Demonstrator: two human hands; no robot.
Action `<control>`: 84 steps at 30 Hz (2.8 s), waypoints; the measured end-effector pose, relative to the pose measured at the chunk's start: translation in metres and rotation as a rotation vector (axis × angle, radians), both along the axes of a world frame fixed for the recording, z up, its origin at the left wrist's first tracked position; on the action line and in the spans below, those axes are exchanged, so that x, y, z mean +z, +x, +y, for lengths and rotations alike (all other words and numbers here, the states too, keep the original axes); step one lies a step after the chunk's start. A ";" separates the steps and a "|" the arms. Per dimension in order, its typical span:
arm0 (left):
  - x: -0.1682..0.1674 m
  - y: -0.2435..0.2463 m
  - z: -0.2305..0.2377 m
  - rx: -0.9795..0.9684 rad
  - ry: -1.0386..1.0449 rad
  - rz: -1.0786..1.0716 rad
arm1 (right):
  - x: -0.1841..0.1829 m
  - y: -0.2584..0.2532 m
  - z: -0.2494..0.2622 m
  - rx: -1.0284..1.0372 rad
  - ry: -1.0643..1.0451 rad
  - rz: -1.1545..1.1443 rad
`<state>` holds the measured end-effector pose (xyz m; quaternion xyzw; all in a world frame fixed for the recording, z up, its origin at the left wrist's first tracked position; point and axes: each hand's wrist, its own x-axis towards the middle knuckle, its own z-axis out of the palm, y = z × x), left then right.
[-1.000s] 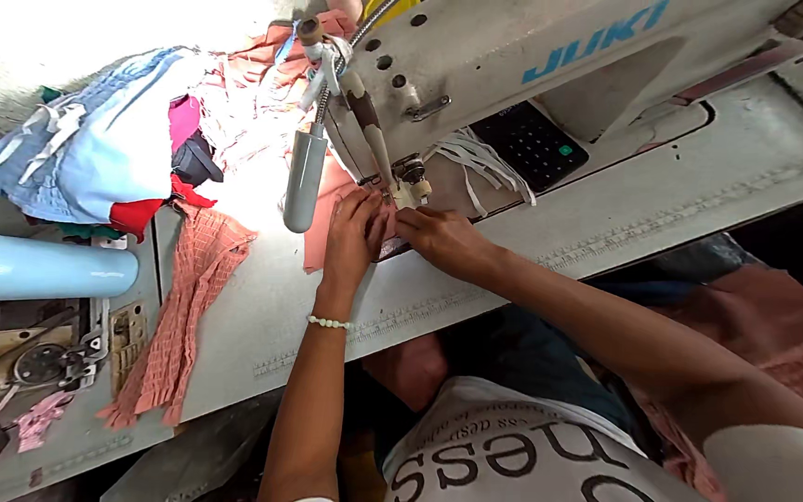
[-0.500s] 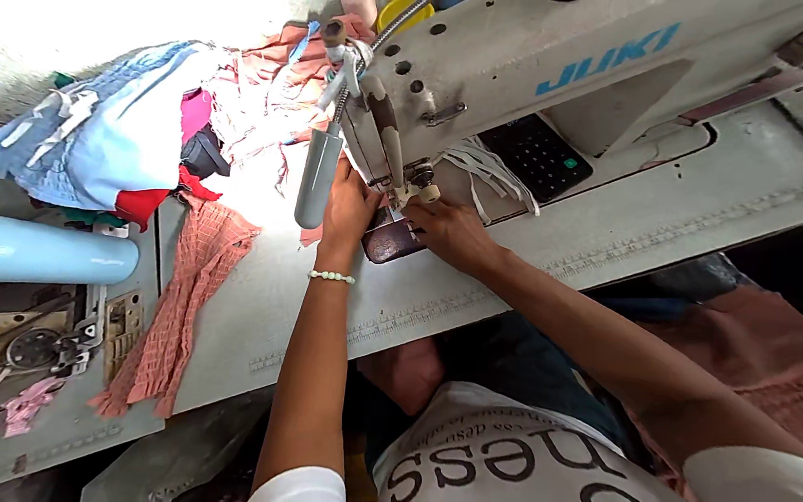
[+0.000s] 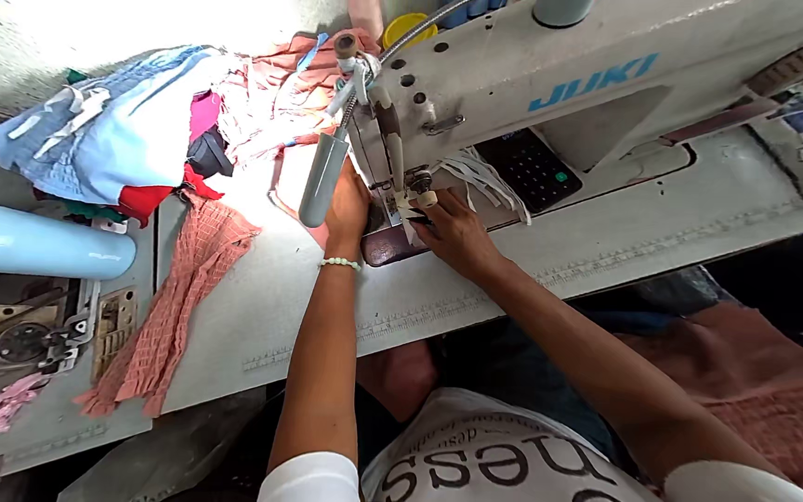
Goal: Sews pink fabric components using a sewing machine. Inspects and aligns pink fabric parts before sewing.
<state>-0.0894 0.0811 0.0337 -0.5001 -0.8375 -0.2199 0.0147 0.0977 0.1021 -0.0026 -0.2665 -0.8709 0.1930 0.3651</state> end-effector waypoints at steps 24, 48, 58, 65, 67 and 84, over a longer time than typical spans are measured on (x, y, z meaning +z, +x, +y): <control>0.014 0.084 -0.223 -0.290 0.030 -0.628 | 0.020 -0.006 -0.031 -0.027 -0.240 -0.175; 0.008 0.057 -0.193 -0.233 0.694 -0.586 | 0.092 0.021 -0.129 0.739 -0.587 0.253; 0.055 0.075 -0.214 -0.450 0.520 -1.423 | 0.080 0.106 -0.058 0.088 -1.009 0.648; 0.052 0.097 -0.197 -0.409 0.504 -1.557 | 0.075 0.105 -0.066 -0.009 -0.146 0.287; 0.051 0.100 -0.197 -0.414 0.521 -1.545 | 0.084 0.095 -0.074 0.258 -0.085 0.255; 0.051 0.085 -0.210 -0.545 0.412 -0.547 | 0.084 0.076 -0.083 0.577 -0.107 0.197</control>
